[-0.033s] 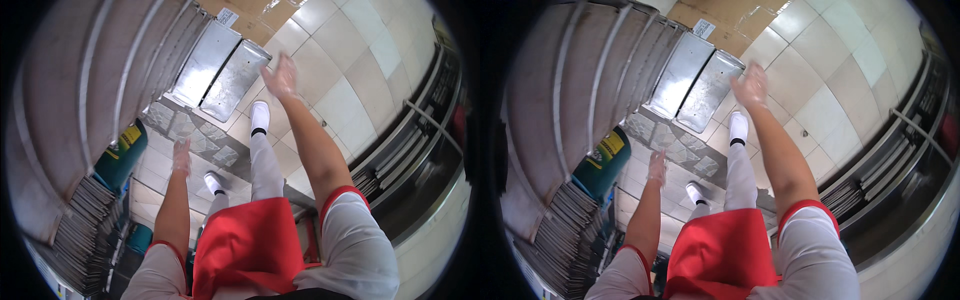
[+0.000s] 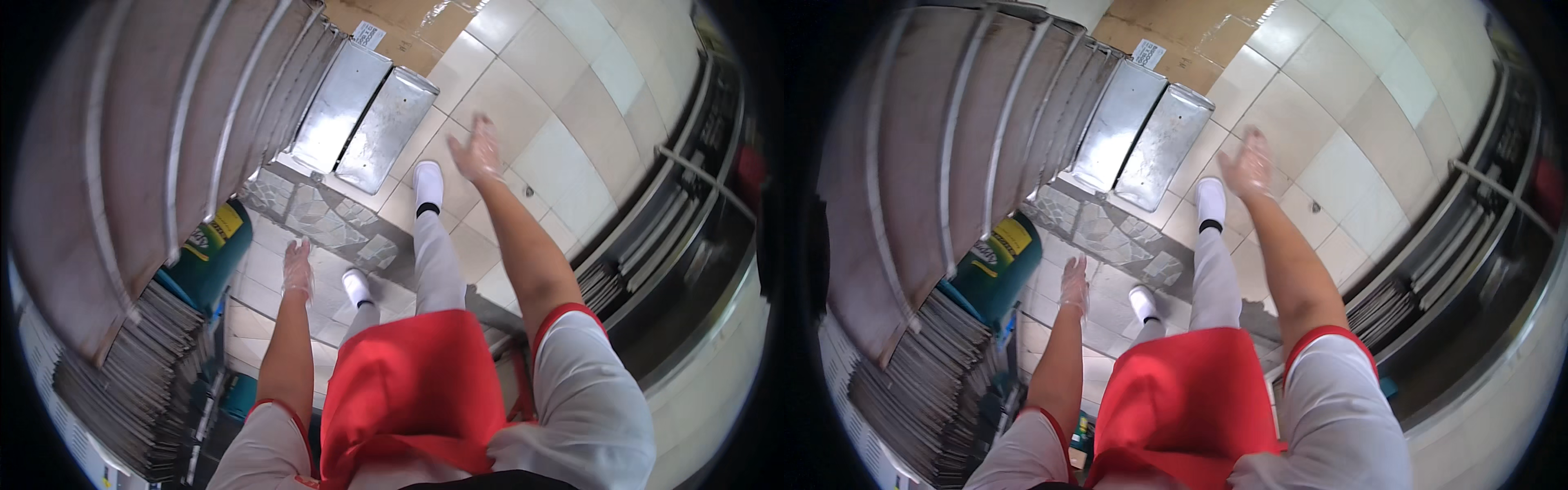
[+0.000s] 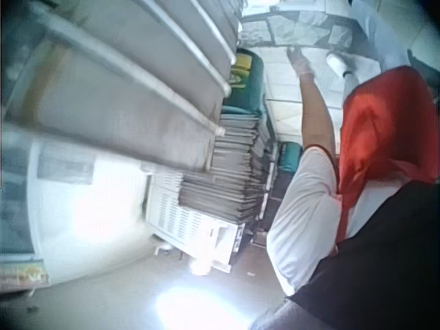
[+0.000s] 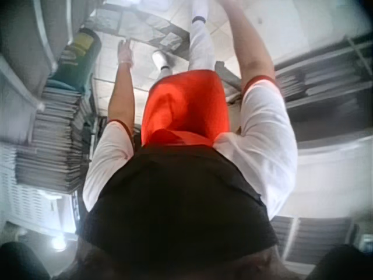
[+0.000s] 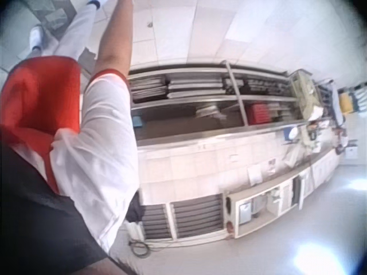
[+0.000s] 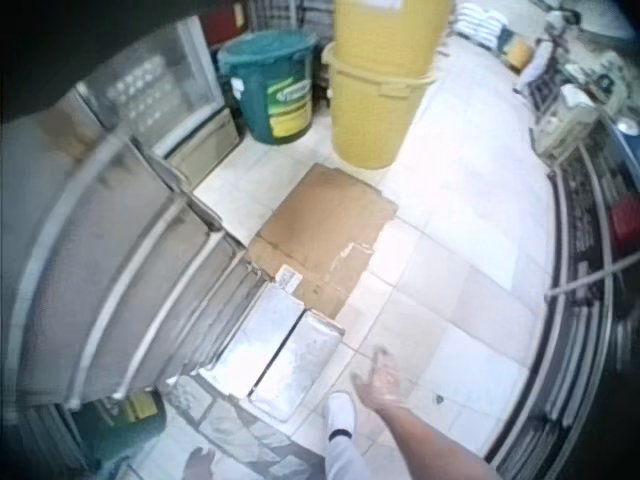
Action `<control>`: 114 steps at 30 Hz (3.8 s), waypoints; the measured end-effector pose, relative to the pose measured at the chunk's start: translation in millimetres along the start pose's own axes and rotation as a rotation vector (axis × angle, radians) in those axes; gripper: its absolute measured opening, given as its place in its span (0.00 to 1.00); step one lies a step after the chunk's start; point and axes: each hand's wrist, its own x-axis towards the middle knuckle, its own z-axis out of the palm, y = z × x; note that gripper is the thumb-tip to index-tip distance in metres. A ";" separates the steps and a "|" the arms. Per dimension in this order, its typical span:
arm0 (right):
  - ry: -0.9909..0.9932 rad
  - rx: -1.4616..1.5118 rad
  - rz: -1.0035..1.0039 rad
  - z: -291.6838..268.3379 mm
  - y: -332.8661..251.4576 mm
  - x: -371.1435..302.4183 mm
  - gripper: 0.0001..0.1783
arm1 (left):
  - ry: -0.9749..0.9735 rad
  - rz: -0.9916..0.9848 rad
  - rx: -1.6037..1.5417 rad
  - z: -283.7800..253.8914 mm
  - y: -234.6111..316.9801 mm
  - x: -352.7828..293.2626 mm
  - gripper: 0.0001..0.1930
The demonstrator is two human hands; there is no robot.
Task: The person organizes and covers metal bread pans containing dough by hand, moving them between a stack and a work table before taking lids from a container and placing them over the pans.
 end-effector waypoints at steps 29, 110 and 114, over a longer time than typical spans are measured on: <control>0.420 1.126 1.734 162.5 -275.9 -1242.0 0.27 | -0.625 1.121 1.468 -125.7 -99.4 -279.7 0.17; 1.301 -0.078 1.762 465.5 -364.2 -1916.3 0.29 | -1.970 0.667 1.902 -447.8 -1245.2 -603.3 0.23; 0.545 0.782 1.656 471.0 -395.8 -1860.7 0.32 | -2.007 0.818 1.872 -436.6 -1124.5 -678.6 0.21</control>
